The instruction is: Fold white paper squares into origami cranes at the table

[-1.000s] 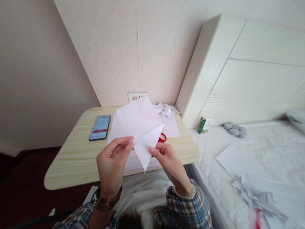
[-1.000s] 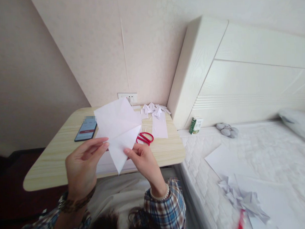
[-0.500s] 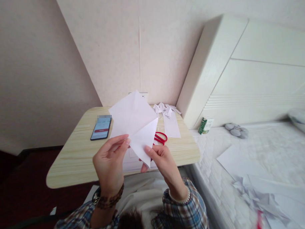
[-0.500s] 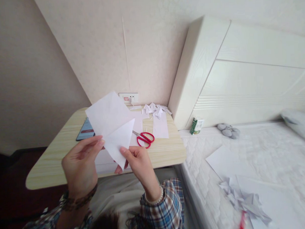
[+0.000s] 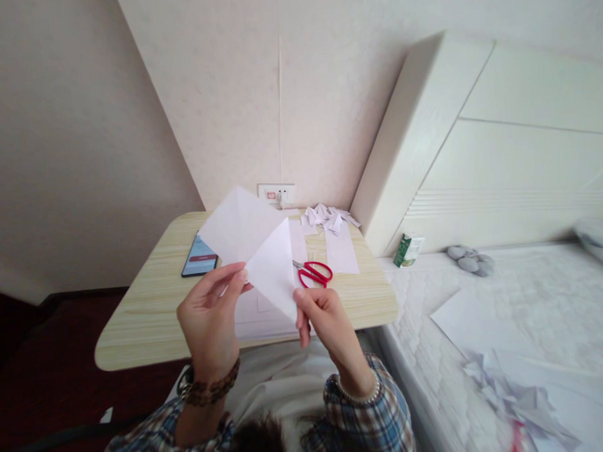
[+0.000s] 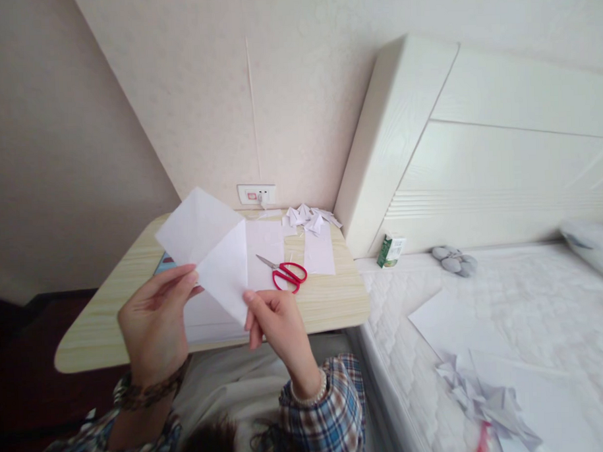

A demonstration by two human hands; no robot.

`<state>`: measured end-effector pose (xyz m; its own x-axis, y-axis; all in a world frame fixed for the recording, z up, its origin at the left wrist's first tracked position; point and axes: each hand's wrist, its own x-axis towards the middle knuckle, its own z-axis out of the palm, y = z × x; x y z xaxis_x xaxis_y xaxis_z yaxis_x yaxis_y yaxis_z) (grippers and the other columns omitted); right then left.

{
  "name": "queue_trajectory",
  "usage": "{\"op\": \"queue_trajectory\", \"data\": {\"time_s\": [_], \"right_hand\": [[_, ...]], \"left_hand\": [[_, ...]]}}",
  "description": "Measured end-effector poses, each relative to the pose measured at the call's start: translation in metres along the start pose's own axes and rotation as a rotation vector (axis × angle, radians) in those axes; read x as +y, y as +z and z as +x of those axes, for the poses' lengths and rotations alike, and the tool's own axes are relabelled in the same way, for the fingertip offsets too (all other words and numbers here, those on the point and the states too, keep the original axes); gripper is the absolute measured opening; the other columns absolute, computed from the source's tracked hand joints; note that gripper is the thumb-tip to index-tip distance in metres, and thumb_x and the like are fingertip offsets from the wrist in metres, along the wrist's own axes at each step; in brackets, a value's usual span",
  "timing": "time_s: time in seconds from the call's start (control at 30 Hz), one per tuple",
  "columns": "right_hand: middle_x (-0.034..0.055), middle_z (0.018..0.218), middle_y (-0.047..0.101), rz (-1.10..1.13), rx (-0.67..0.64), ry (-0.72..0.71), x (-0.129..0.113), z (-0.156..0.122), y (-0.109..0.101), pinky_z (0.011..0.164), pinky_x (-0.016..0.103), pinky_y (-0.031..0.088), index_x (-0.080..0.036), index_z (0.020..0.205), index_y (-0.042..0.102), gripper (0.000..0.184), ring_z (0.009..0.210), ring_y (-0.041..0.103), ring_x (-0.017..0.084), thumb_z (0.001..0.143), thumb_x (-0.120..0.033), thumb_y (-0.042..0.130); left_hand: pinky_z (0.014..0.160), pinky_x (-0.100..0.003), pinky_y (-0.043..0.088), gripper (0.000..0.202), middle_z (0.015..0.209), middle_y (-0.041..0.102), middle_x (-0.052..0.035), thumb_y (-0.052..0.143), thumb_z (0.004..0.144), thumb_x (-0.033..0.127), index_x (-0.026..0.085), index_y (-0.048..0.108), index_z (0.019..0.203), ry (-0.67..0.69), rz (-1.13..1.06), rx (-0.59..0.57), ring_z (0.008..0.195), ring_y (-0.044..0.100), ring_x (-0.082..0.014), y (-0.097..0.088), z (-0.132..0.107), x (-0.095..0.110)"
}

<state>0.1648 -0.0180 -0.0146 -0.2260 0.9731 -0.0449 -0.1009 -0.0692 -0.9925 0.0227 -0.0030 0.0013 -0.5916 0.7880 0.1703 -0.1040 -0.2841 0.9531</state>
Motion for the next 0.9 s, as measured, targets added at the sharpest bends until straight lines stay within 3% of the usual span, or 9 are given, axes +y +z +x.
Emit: {"op": "queue_trajectory", "data": {"time_s": [0.07,0.1,0.13,0.2,0.27,0.37,0.5,0.73,0.9], "right_hand": [[-0.0006,0.051,0.063,-0.068,0.106,-0.178,0.000,0.000,-0.005,0.054,0.026,0.048,-0.019,0.069,0.063,0.036,0.049,0.059,0.013,0.090,-0.047,0.053],[0.0020,0.069,0.070,-0.123,0.163,-0.286,-0.001,0.000,-0.008,0.065,0.028,0.052,-0.020,0.089,0.067,0.022,0.066,0.066,0.015,0.090,-0.040,0.057],[0.0048,0.090,0.072,-0.199,0.211,-0.390,-0.001,-0.001,-0.011,0.076,0.031,0.053,-0.023,0.109,0.064,0.024,0.085,0.067,0.018,0.088,-0.033,0.061],[0.0080,0.128,0.059,-0.384,0.262,-0.553,-0.003,-0.002,-0.014,0.094,0.037,0.049,-0.030,0.129,0.055,0.046,0.117,0.056,0.022,0.085,-0.025,0.065],[0.0055,0.143,0.045,-0.521,0.294,-0.654,-0.004,-0.003,-0.016,0.105,0.042,0.041,-0.033,0.119,0.064,0.035,0.131,0.043,0.024,0.085,-0.023,0.065],[0.0042,0.135,0.052,-0.501,0.396,-0.702,-0.006,-0.005,-0.016,0.107,0.043,0.037,-0.029,0.088,0.074,0.013,0.129,0.045,0.024,0.088,-0.022,0.062],[0.0041,0.092,0.066,-0.286,0.536,-0.598,-0.007,-0.004,-0.015,0.085,0.036,0.045,-0.023,0.078,0.070,0.011,0.094,0.059,0.020,0.087,-0.023,0.063],[0.0010,0.078,0.064,-0.070,0.461,-0.397,-0.008,-0.003,-0.010,0.076,0.030,0.043,-0.021,0.073,0.065,0.012,0.082,0.057,0.018,0.083,-0.026,0.063],[0.0033,0.093,0.068,-0.025,0.331,-0.299,-0.012,0.000,-0.011,0.080,0.030,0.047,-0.021,0.090,0.066,0.013,0.087,0.060,0.018,0.079,-0.028,0.068]], "left_hand": [[0.058,-0.020,0.057,0.014,0.076,0.074,-0.0008,0.078,0.063,0.024,0.018,0.074,0.075,-0.021,0.015,-0.011,0.069,0.067,-0.0133,-0.001,0.002,0.001],[0.059,-0.021,0.058,0.015,0.077,0.074,-0.0014,0.078,0.063,0.024,0.018,0.074,0.075,-0.034,0.022,-0.023,0.070,0.067,-0.0140,-0.001,0.002,0.000],[0.060,-0.022,0.058,0.015,0.078,0.074,-0.0018,0.078,0.063,0.025,0.018,0.074,0.076,-0.048,0.026,-0.040,0.071,0.068,-0.0146,-0.001,0.003,0.000],[0.062,-0.023,0.059,0.016,0.079,0.075,-0.0023,0.078,0.063,0.027,0.018,0.074,0.076,-0.085,0.037,-0.097,0.073,0.069,-0.0155,-0.002,0.003,-0.001],[0.064,-0.025,0.059,0.017,0.080,0.075,-0.0029,0.078,0.063,0.028,0.018,0.075,0.076,-0.132,0.062,-0.189,0.074,0.069,-0.0163,-0.002,0.003,-0.001],[0.065,-0.026,0.060,0.016,0.079,0.075,-0.0041,0.077,0.066,0.032,0.018,0.076,0.074,-0.167,0.120,-0.381,0.072,0.068,-0.0172,-0.004,0.002,0.003],[0.066,-0.026,0.058,0.015,0.077,0.072,-0.0031,0.068,0.076,0.031,0.020,0.077,0.081,-0.038,0.232,-0.611,0.069,0.066,-0.0156,-0.006,0.000,0.015],[0.066,-0.024,0.048,0.006,0.073,0.060,0.0010,0.069,0.076,0.026,0.024,0.073,0.071,0.351,0.450,-0.524,0.068,0.056,-0.0136,-0.010,0.002,0.018],[0.077,-0.026,0.050,0.010,0.080,0.071,-0.0007,0.066,0.078,0.029,0.023,0.070,0.071,0.331,0.475,-0.590,0.079,0.065,-0.0175,-0.014,0.004,0.017]]}}
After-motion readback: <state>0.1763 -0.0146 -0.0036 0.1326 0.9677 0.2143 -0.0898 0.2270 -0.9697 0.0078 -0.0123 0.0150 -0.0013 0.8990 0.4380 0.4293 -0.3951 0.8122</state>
